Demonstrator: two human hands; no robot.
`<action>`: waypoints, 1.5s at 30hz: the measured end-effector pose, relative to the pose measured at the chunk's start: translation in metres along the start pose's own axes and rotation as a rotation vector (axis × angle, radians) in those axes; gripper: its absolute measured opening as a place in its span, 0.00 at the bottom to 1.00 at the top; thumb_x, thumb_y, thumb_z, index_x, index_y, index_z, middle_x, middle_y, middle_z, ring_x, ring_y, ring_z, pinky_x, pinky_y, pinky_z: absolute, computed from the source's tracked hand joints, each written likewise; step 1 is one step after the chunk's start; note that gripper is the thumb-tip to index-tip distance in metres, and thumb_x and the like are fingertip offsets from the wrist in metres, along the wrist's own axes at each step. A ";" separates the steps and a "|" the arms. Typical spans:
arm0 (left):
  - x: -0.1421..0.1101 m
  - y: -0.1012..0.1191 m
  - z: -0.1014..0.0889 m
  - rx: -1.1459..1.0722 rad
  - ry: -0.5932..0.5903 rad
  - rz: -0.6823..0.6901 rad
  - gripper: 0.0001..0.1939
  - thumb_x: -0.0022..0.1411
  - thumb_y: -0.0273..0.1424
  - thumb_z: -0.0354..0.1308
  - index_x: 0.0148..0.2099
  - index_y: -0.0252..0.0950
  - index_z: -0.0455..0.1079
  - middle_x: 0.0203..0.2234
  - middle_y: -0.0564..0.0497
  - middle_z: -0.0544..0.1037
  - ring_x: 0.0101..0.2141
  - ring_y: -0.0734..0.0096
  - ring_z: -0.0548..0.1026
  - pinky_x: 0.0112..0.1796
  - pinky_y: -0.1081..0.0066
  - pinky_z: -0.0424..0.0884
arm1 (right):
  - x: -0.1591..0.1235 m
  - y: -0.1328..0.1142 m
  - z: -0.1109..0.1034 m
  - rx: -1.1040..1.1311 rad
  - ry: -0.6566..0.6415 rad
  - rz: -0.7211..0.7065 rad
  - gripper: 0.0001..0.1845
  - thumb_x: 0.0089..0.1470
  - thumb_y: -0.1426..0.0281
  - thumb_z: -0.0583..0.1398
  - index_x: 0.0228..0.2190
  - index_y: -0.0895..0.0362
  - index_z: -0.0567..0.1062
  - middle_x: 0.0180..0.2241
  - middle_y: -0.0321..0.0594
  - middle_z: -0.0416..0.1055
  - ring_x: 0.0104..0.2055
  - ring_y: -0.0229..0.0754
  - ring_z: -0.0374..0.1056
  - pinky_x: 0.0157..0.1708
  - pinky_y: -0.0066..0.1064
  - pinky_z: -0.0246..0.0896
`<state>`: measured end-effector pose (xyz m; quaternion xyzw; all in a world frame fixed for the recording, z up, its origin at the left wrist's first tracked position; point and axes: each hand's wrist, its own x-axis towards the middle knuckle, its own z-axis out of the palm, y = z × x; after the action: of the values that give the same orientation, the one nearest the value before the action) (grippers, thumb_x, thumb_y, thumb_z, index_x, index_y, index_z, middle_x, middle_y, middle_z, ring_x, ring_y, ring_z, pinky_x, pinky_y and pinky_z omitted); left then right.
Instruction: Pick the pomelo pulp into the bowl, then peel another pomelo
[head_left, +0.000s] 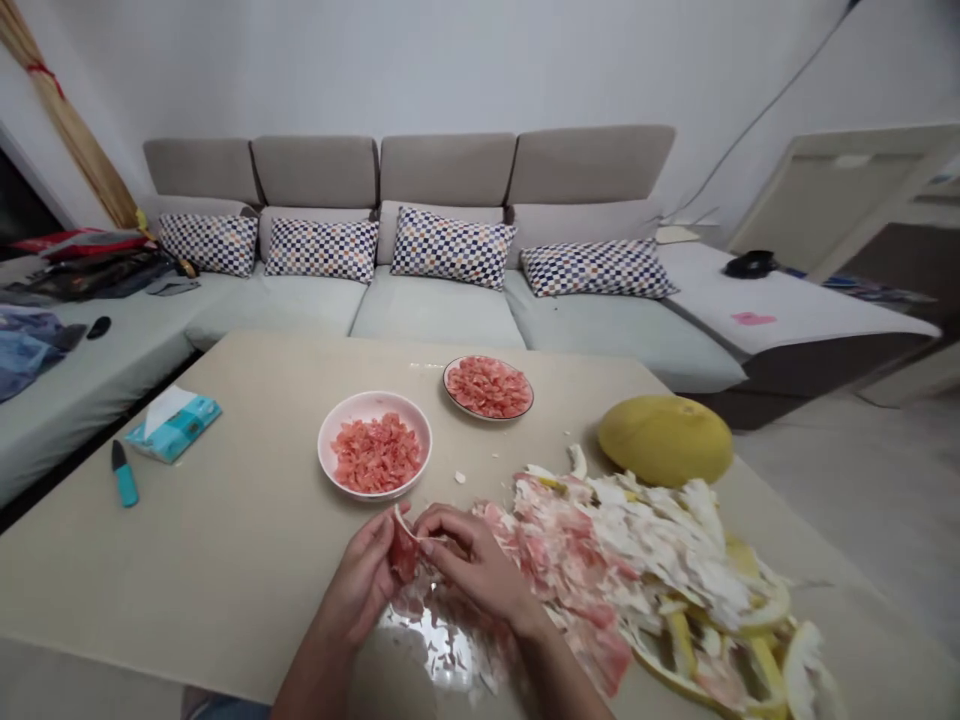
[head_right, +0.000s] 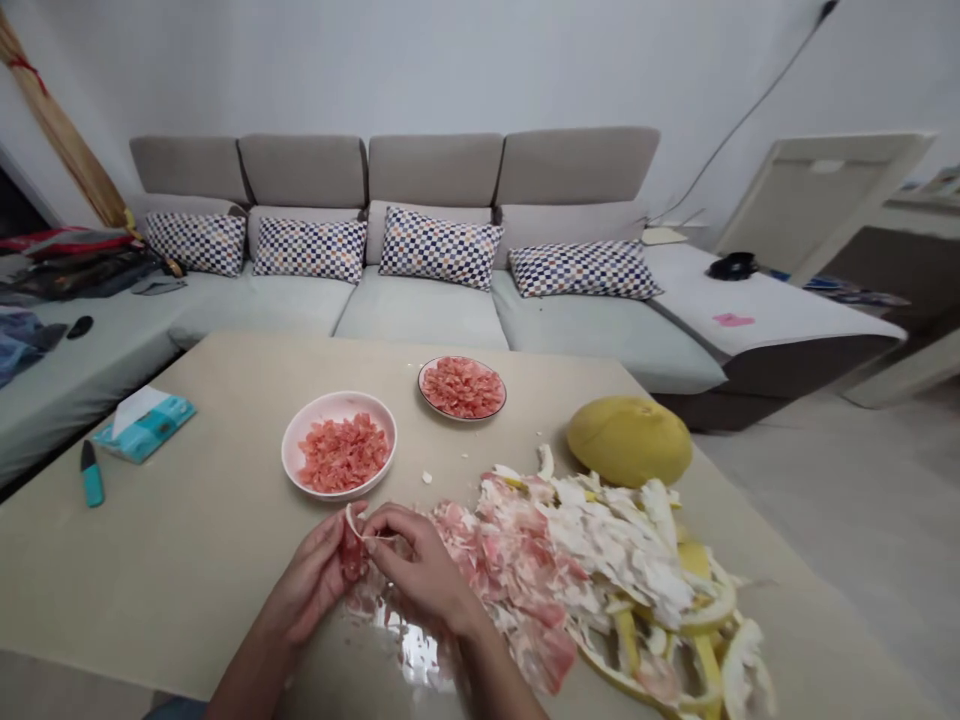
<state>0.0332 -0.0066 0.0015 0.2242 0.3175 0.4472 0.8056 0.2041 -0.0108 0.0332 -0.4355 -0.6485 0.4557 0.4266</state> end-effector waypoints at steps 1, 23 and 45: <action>0.000 0.000 -0.001 -0.011 0.009 0.018 0.22 0.56 0.40 0.68 0.50 0.35 0.72 0.33 0.48 0.78 0.29 0.75 0.75 0.32 0.76 0.71 | -0.001 0.002 0.001 -0.014 0.014 0.012 0.10 0.58 0.63 0.60 0.29 0.56 0.75 0.32 0.39 0.73 0.37 0.42 0.69 0.39 0.31 0.63; -0.004 0.005 -0.012 0.596 0.110 0.174 0.21 0.53 0.43 0.68 0.44 0.34 0.75 0.36 0.47 0.79 0.37 0.64 0.76 0.39 0.70 0.72 | -0.003 0.010 0.003 -0.294 0.002 -0.081 0.09 0.54 0.77 0.61 0.31 0.55 0.81 0.30 0.38 0.78 0.33 0.38 0.71 0.35 0.27 0.61; -0.009 0.010 -0.010 0.453 -0.015 0.021 0.21 0.56 0.42 0.66 0.47 0.33 0.76 0.37 0.44 0.80 0.36 0.66 0.76 0.39 0.71 0.70 | -0.004 0.011 0.009 -0.319 0.097 0.051 0.08 0.45 0.81 0.57 0.23 0.58 0.75 0.23 0.33 0.70 0.26 0.35 0.64 0.29 0.25 0.55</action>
<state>0.0172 -0.0083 0.0037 0.4061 0.4017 0.3711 0.7321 0.1990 -0.0146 0.0200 -0.5356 -0.6801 0.3363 0.3709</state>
